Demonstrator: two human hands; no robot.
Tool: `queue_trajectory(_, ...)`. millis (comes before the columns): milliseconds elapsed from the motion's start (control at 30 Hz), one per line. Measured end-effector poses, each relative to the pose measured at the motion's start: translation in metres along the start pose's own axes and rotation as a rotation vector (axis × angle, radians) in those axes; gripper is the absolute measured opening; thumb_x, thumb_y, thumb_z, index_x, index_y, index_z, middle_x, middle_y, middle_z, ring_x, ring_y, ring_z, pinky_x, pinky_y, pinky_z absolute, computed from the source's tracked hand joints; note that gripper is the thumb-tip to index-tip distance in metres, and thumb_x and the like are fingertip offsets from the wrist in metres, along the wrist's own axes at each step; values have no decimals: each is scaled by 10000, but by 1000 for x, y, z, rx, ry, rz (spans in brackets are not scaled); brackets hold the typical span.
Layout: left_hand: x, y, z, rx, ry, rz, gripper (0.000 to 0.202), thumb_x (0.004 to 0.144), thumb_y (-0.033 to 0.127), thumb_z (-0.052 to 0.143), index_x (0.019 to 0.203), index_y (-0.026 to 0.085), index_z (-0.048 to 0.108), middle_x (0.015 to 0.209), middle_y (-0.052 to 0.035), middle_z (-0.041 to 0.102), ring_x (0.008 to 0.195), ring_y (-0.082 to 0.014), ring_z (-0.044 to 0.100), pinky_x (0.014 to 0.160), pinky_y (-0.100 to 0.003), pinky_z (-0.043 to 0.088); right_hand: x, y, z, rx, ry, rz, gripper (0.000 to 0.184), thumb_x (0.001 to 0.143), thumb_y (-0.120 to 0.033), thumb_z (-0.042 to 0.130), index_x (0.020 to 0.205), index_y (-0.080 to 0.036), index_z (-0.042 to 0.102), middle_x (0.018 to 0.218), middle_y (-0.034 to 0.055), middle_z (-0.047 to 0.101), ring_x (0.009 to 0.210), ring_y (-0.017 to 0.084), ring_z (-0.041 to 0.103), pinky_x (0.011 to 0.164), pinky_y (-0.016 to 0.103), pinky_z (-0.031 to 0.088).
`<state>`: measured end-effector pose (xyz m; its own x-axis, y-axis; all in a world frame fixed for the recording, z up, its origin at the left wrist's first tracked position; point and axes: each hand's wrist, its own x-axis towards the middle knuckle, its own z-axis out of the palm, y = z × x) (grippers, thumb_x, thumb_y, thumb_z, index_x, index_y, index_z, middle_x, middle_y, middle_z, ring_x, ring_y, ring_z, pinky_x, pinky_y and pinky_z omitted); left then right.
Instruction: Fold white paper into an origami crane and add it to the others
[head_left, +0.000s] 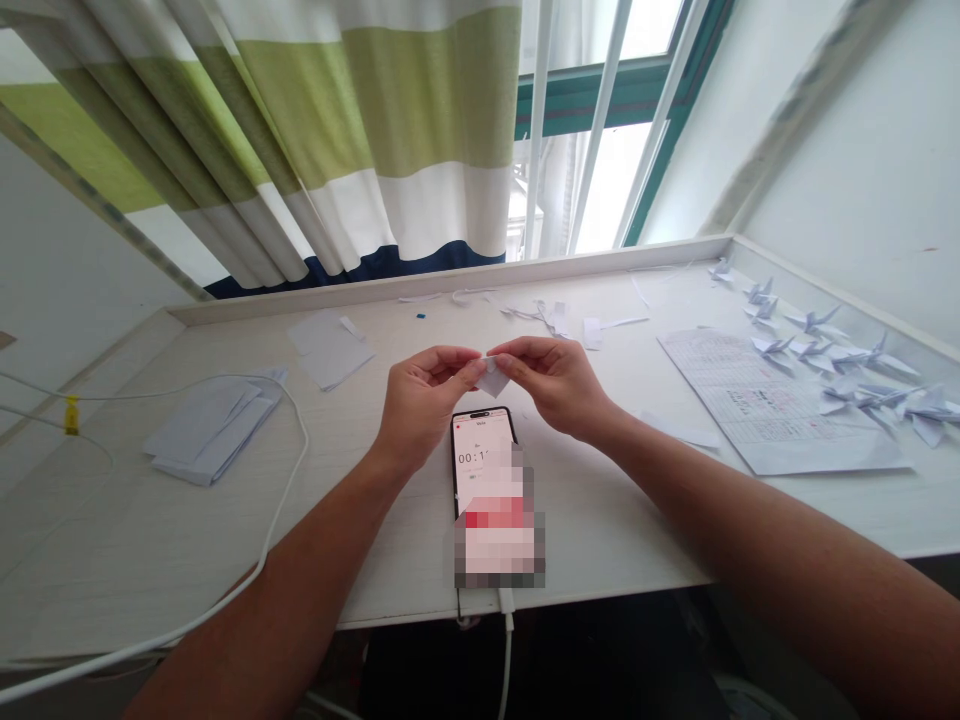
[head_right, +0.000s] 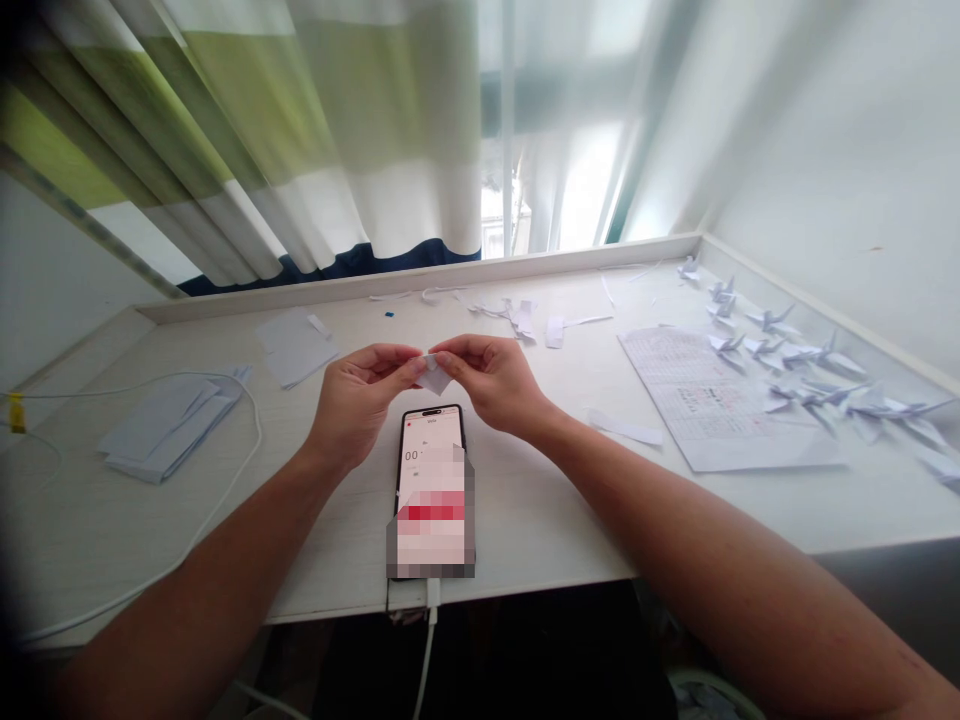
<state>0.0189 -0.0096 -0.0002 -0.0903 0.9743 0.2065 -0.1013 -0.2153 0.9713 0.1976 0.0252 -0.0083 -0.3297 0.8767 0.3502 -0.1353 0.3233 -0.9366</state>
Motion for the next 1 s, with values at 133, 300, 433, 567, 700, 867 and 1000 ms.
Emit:
queue_trajectory(133,0,1,-1,42,-32,-27,268,778,386,897,934,182,822,907,-67,808,814,-184,741,765,-326,633,0,0,0,-8,28,-30,233,871,-447,831,931,-221,827,897,39,804,850,188,729,783,360,598)
queue_trajectory(300,0,1,-3,121,-36,36,246,838,429,841,881,187,823,848,-54,789,797,-180,718,740,-309,615,-1,0,-1,-17,19,-21,212,886,-417,821,943,-212,822,898,38,804,843,175,723,776,337,588)
queue_trajectory(433,0,-3,-4,203,-47,106,212,854,405,829,867,194,816,832,-44,784,749,-168,698,714,-291,588,-1,-1,0,-10,-3,21,247,863,-429,838,916,-191,799,868,43,789,803,175,711,738,331,578)
queue_trajectory(567,0,-8,-4,224,-47,120,214,863,405,813,855,191,802,833,-44,779,741,-171,696,691,-281,566,-2,-1,3,-52,6,27,223,885,-406,797,873,-187,757,824,36,755,764,165,675,705,325,551)
queue_trajectory(700,0,-9,-2,226,-53,102,223,870,405,802,844,185,782,812,-39,764,719,-162,683,679,-275,560,-2,-1,5,-113,24,29,216,906,-394,752,855,-185,726,804,32,736,736,159,648,675,320,524)
queue_trajectory(867,-1,-8,0,185,-52,104,207,873,393,810,875,189,776,830,-33,768,727,-156,691,701,-279,576,-2,0,4,-77,10,32,271,898,-458,775,884,-189,750,832,42,757,779,176,684,716,336,546)
queue_trajectory(1000,-1,-9,-2,250,-45,170,189,893,385,802,915,198,785,885,-41,785,794,-171,714,760,-296,585,-3,0,3,-108,1,-26,268,913,-462,782,896,-196,755,842,39,762,786,177,688,733,347,552)
